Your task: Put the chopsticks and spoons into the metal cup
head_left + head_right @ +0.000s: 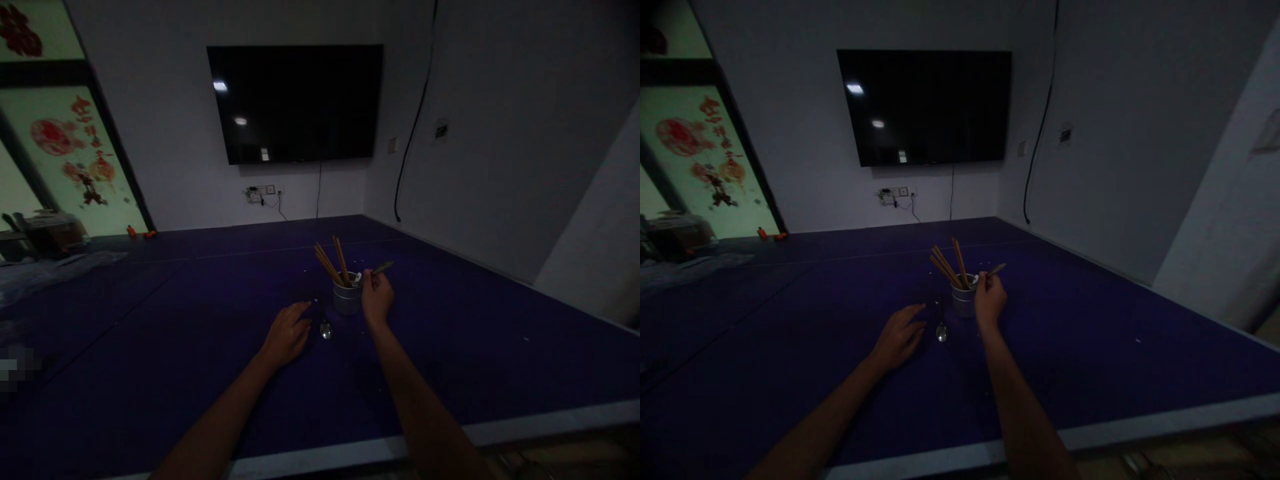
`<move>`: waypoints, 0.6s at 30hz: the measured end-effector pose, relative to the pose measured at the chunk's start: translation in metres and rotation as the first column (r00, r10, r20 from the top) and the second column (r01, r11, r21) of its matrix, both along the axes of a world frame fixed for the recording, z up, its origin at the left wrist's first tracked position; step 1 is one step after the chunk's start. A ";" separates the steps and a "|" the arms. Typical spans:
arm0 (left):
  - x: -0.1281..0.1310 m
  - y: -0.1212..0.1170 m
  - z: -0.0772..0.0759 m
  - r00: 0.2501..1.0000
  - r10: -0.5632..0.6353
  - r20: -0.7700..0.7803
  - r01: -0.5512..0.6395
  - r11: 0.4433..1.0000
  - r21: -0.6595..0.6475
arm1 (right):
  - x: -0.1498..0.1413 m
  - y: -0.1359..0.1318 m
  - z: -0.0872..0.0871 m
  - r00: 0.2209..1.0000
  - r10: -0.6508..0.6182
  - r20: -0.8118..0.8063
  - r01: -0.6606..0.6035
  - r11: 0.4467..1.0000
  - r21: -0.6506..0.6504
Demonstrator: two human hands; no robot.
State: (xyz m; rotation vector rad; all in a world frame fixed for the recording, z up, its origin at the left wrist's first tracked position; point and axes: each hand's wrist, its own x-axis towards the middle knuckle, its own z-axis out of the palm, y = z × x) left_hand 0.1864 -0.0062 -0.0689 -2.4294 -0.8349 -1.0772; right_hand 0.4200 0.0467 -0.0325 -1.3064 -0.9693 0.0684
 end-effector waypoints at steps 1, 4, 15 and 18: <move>0.000 0.000 0.000 1.000 0.000 -0.001 0.000 1.000 -0.001 | 0.001 0.001 0.000 0.999 0.027 -0.028 -0.026 0.999 0.028; -0.001 0.000 -0.001 1.000 0.003 -0.007 -0.003 1.000 -0.004 | 0.000 0.002 0.002 0.990 0.088 -0.114 -0.076 0.992 0.101; -0.001 0.000 -0.001 1.000 -0.016 -0.005 0.015 0.999 -0.041 | -0.004 0.004 0.005 0.958 0.213 -0.191 -0.209 0.977 0.045; 0.000 -0.001 0.000 1.000 -0.011 -0.008 0.010 0.998 -0.055 | 0.000 0.005 0.002 0.991 0.124 -0.043 -0.128 0.988 -0.092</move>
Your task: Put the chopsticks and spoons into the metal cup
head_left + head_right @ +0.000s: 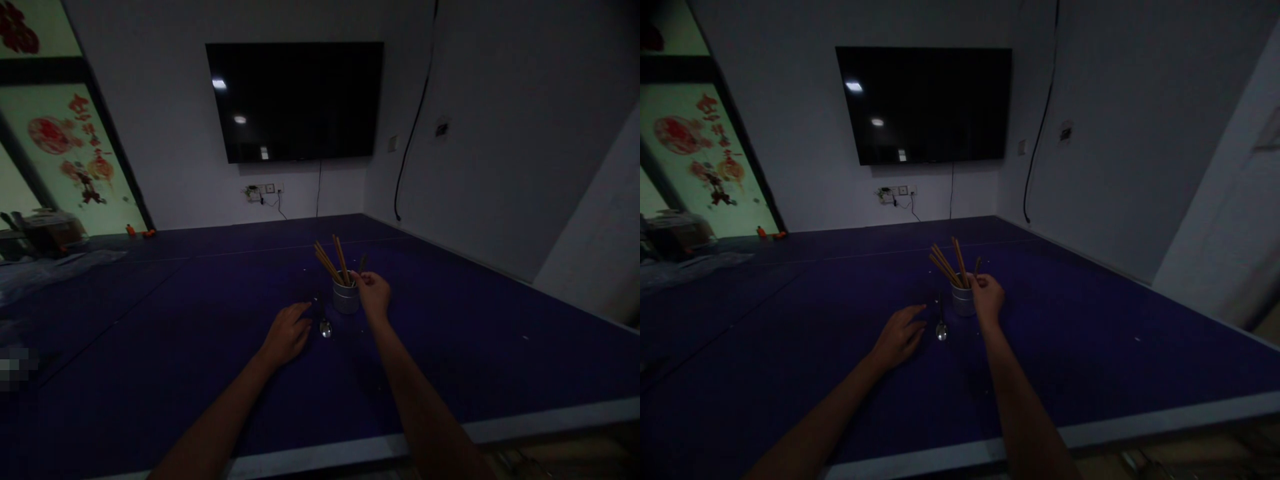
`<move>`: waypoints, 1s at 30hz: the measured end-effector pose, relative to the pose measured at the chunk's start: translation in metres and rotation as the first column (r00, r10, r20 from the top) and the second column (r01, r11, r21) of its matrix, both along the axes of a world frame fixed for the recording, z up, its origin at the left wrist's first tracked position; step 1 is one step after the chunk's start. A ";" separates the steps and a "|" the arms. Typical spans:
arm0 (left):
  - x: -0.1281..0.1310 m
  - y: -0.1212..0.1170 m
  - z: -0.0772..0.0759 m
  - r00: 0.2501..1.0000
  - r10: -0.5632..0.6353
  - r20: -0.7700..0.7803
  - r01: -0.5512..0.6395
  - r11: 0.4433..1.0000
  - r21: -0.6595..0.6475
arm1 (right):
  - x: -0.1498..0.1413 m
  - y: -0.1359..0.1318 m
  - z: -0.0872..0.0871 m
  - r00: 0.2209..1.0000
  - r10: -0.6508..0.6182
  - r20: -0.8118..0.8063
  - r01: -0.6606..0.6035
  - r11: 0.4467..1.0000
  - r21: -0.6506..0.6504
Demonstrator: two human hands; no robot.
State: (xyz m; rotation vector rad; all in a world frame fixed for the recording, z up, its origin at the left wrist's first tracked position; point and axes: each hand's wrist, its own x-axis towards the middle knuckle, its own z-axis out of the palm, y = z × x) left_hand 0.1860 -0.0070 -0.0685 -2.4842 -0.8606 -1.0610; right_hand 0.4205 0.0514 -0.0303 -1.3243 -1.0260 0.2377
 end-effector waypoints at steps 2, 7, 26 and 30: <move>0.000 0.000 0.001 1.000 -0.003 -0.006 0.003 1.000 -0.004 | 0.001 -0.002 0.000 0.994 -0.056 0.098 0.062 0.997 -0.056; 0.000 0.000 0.000 1.000 0.001 -0.011 -0.001 1.000 -0.009 | 0.000 -0.007 0.004 0.981 -0.154 0.119 0.157 0.987 -0.016; 0.002 0.001 0.001 0.994 0.054 -0.100 -0.063 0.994 -0.086 | -0.068 -0.037 -0.010 0.604 0.275 0.748 0.080 0.913 -0.400; 0.001 0.002 0.000 0.991 0.058 -0.117 -0.067 0.995 -0.074 | -0.069 -0.034 -0.018 0.551 0.396 0.734 0.102 0.841 -0.531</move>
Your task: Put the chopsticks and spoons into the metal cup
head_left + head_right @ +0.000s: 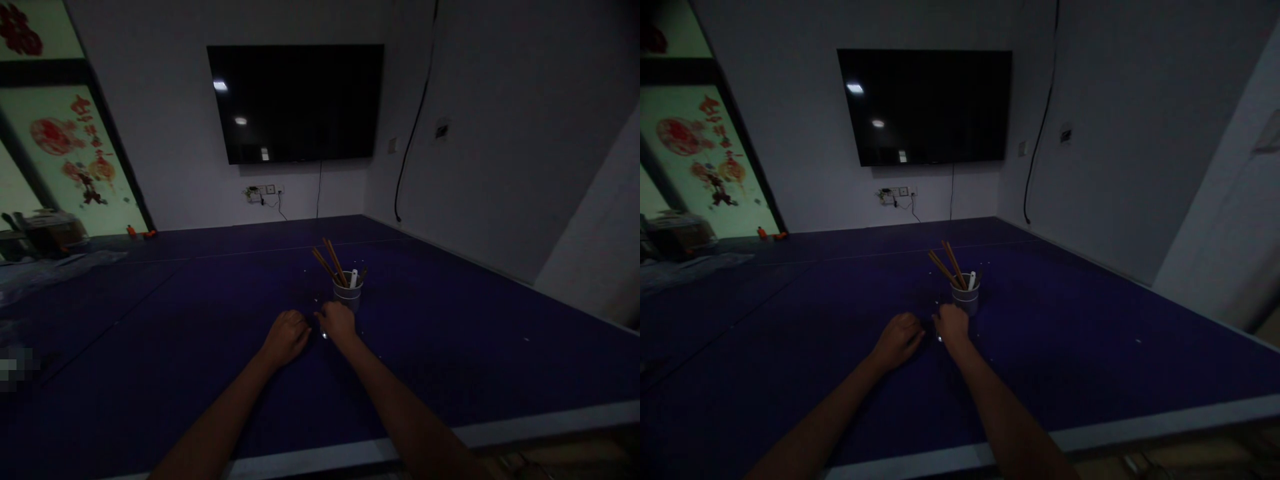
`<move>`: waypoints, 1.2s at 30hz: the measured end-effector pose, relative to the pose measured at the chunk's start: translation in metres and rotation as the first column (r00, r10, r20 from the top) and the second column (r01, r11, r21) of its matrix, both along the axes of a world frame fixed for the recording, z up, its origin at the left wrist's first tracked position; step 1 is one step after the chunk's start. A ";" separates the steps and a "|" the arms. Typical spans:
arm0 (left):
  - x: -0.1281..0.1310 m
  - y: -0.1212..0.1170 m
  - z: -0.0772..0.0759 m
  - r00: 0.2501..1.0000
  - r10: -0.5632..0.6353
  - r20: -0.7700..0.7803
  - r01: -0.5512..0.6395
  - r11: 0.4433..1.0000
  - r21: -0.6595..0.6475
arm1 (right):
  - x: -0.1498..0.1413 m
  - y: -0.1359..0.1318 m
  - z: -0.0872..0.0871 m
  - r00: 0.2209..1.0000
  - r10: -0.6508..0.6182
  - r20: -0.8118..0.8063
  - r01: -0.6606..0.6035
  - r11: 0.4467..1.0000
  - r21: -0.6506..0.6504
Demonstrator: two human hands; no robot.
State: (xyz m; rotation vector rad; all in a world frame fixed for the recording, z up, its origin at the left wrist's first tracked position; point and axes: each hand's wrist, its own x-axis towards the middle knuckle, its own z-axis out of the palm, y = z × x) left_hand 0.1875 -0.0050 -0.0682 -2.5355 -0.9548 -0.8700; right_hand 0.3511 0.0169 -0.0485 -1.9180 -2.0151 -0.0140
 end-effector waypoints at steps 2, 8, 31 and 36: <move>0.000 0.000 0.000 1.000 -0.001 -0.005 0.001 1.000 0.000 | 0.001 0.002 -0.003 1.000 -0.012 -0.004 0.012 1.000 -0.021; 0.000 -0.001 0.000 1.000 0.007 -0.021 -0.007 1.000 -0.009 | 0.001 0.006 -0.005 0.999 -0.041 0.005 0.041 0.998 -0.049; -0.012 0.012 -0.003 0.808 0.217 0.547 -0.173 0.976 -0.132 | -0.019 -0.009 0.002 0.847 0.531 0.006 -0.512 0.814 0.274; -0.008 0.001 0.003 0.863 0.022 0.506 -0.057 0.997 0.054 | -0.018 -0.011 -0.002 0.811 0.585 -0.007 -0.533 0.744 0.403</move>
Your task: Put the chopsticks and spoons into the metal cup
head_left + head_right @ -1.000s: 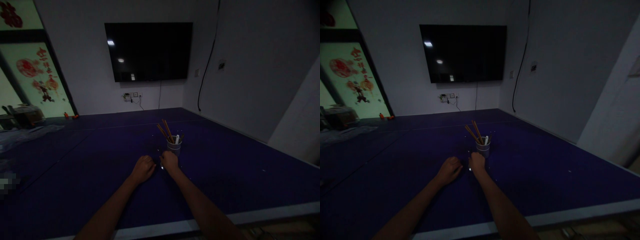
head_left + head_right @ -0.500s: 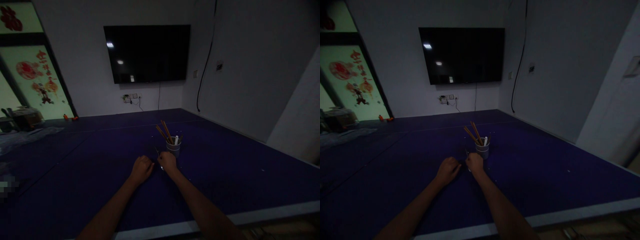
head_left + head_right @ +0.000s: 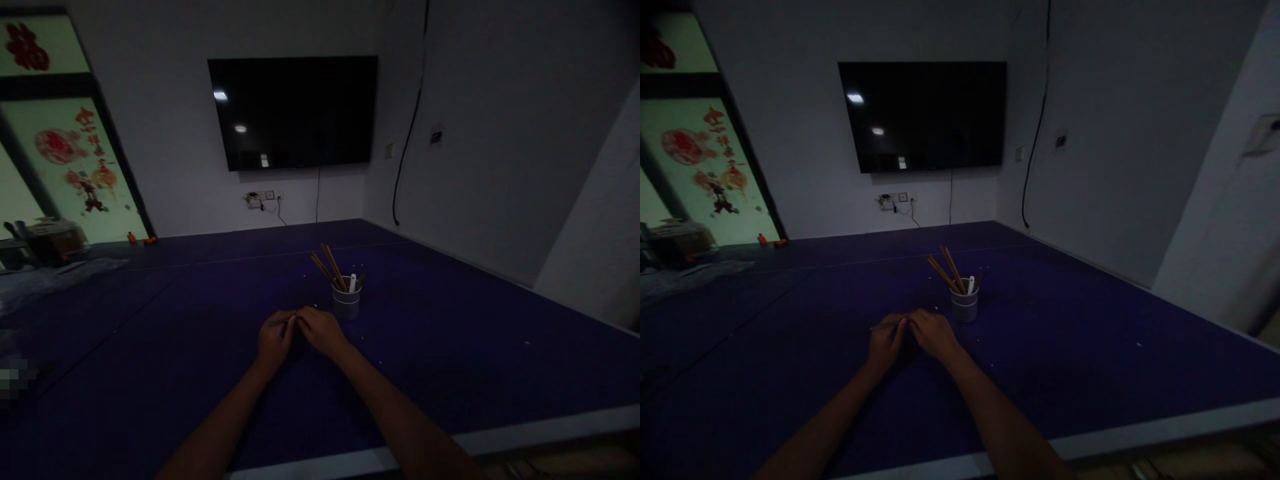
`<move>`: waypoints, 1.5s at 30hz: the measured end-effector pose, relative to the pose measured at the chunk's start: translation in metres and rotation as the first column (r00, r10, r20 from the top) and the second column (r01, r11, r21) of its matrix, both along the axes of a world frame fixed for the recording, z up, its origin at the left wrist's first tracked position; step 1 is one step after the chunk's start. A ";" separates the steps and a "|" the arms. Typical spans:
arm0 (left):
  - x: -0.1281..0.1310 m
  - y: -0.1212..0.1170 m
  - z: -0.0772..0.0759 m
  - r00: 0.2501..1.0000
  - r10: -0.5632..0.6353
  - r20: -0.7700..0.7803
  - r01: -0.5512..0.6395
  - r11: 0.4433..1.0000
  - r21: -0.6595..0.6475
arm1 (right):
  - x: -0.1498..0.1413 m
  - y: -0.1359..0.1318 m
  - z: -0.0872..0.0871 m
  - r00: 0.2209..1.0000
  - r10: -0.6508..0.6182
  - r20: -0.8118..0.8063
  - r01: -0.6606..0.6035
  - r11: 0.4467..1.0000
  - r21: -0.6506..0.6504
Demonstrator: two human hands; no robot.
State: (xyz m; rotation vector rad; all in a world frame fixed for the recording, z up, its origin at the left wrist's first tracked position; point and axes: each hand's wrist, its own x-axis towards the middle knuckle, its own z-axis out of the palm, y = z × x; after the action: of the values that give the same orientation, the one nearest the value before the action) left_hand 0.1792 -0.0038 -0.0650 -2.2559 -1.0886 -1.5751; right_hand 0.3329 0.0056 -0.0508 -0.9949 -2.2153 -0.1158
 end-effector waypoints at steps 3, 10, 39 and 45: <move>0.000 -0.004 0.001 0.990 0.106 -0.090 -0.093 0.985 0.143 | 0.003 -0.006 0.001 0.988 0.071 -0.140 -0.056 0.992 0.109; -0.006 0.000 -0.003 0.935 0.245 -0.257 -0.172 0.945 0.278 | -0.005 -0.013 -0.004 0.983 0.122 -0.134 -0.078 0.953 0.294; 0.002 0.003 -0.011 0.929 0.153 -0.338 -0.165 0.986 -0.008 | 0.064 0.018 0.031 0.415 -0.360 -0.836 0.527 0.844 -0.102; 0.002 0.003 -0.011 0.925 0.158 -0.345 -0.176 0.984 -0.021 | 0.066 0.024 0.026 0.433 -0.382 -0.816 0.505 0.853 -0.131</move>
State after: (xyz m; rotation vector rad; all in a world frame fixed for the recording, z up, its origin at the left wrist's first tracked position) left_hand 0.1817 -0.0009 -0.0758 -2.2846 -1.1930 -1.0485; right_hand 0.3993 0.0300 -0.0244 -1.2142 -1.0154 -0.0183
